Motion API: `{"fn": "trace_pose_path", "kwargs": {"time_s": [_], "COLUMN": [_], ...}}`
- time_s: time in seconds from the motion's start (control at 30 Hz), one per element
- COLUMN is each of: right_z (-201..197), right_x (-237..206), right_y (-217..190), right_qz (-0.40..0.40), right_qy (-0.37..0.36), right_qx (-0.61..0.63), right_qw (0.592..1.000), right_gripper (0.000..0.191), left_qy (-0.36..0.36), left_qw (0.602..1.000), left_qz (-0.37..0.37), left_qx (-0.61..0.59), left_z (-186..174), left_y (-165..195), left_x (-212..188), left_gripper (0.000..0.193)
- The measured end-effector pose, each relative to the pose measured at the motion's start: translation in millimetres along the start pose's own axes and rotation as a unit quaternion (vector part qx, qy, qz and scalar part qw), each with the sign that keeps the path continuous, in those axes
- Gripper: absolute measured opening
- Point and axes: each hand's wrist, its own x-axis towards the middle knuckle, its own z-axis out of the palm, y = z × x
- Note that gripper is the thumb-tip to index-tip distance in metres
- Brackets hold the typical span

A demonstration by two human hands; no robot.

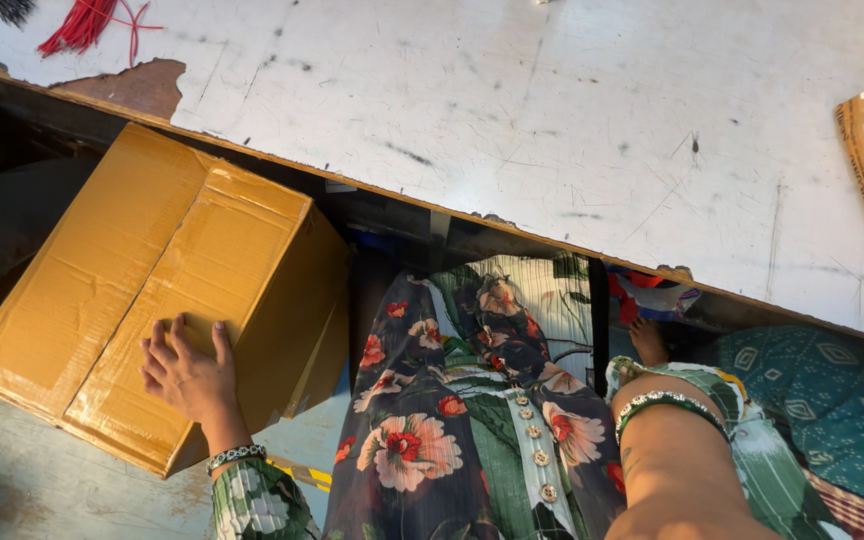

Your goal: The person opens a large cardboard box containing smaller boxes, then repeatedly takes a small box, places a plastic bag inside, inserts a black cylindrical tumbler, and closes the box. The person places the finished boxes on the table.

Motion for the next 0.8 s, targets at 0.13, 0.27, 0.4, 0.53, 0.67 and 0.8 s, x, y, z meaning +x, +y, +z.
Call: {"fn": "trace_pose_path", "kwargs": {"time_s": [0.13, 0.27, 0.4, 0.53, 0.67, 0.8], "right_z": [5.1, 12.7, 21.1, 28.8, 32.8, 30.7], "right_x": [-0.2, 1.3, 0.8, 0.9, 8.7, 21.6], "right_y": [2.1, 5.4, 8.0, 9.5, 11.0, 12.9], "right_qz": [0.001, 0.0, -0.001, -0.002, -0.004, -0.006], "right_qy": [-0.004, -0.01, -0.016, -0.015, -0.023, -0.025], "right_qx": [-0.007, -0.01, -0.02, -0.037, -0.041, -0.05], "right_qw": [1.0, 1.0, 1.0, 0.999, 0.999, 0.998], "right_gripper": [0.045, 0.046, 0.046, 0.047, 0.048, 0.048], "left_qy": [0.004, 0.007, 0.006, 0.011, 0.01, 0.006], "left_qw": [1.0, 1.0, 1.0, 1.0, 1.0, 1.0], "left_qz": [0.003, 0.002, -0.003, 0.007, 0.0, -0.007], "left_qx": [-0.004, -0.015, -0.027, -0.011, -0.017, -0.026], "left_z": [-1.7, -3.6, -4.5, -4.5, -5.1, -6.9], "left_y": [1.7, 2.9, 5.0, 7.8, 10.3, 11.9], "left_x": [0.0, -0.5, 0.1, 1.4, 2.6, 3.5], "left_gripper": [0.062, 0.061, 0.061, 0.059, 0.06, 0.061]}}
